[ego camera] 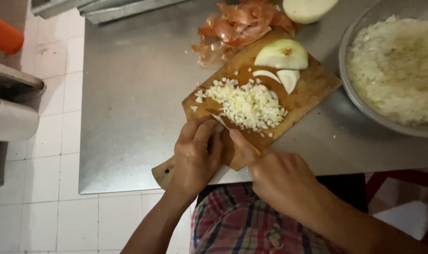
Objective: Dicing an onion on a wooden cutting board using a knife
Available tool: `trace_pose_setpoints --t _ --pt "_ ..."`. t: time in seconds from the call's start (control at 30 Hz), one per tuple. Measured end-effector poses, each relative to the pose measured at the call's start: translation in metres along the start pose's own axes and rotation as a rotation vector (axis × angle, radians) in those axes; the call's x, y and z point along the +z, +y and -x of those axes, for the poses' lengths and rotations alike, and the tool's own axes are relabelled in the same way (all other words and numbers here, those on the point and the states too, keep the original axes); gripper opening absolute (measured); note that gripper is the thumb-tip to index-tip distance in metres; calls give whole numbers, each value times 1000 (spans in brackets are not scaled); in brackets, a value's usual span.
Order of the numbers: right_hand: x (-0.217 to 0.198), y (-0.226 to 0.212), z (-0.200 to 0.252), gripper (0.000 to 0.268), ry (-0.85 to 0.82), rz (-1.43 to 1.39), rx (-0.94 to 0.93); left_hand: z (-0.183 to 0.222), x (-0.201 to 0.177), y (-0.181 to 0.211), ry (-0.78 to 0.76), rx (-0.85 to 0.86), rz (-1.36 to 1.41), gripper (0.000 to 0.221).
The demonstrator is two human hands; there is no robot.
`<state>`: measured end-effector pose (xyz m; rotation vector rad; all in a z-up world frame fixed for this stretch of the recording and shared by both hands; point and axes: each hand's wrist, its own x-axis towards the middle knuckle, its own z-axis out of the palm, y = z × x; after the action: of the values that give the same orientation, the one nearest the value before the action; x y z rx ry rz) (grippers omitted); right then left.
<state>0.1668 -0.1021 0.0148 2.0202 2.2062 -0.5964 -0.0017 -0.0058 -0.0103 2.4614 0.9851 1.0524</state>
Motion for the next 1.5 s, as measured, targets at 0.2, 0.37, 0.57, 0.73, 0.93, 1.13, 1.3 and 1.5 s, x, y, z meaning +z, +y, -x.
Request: trace_pose_setpoints --t 0.2,0.37,0.57,0.73,0.93,1.13,1.3,1.5 --pt "-18 9 6 81 -18 -335 113 1 -6 -2 -60 -79 7 20" --pt "20 9 24 89 129 -99 8 0 -3 0 -48 -46 8 30" --pt "20 5 28 96 133 -21 7 -1 -3 5 -27 -28 -26 21" --pt "20 3 21 98 146 40 -15 -4 -4 3 -19 -21 -25 19" --pt "-12 5 -7 86 -43 -184 -6 -3 -7 4 -31 -30 11 19" --pt "-17 21 10 75 83 -531 70 -2 -7 3 -43 -83 -3 18" --pt "-11 17 -2 86 17 -206 112 -2 -6 3 -44 -65 -20 32" --pt "-8 21 9 79 155 -385 72 1 -7 -1 -70 -72 16 24"
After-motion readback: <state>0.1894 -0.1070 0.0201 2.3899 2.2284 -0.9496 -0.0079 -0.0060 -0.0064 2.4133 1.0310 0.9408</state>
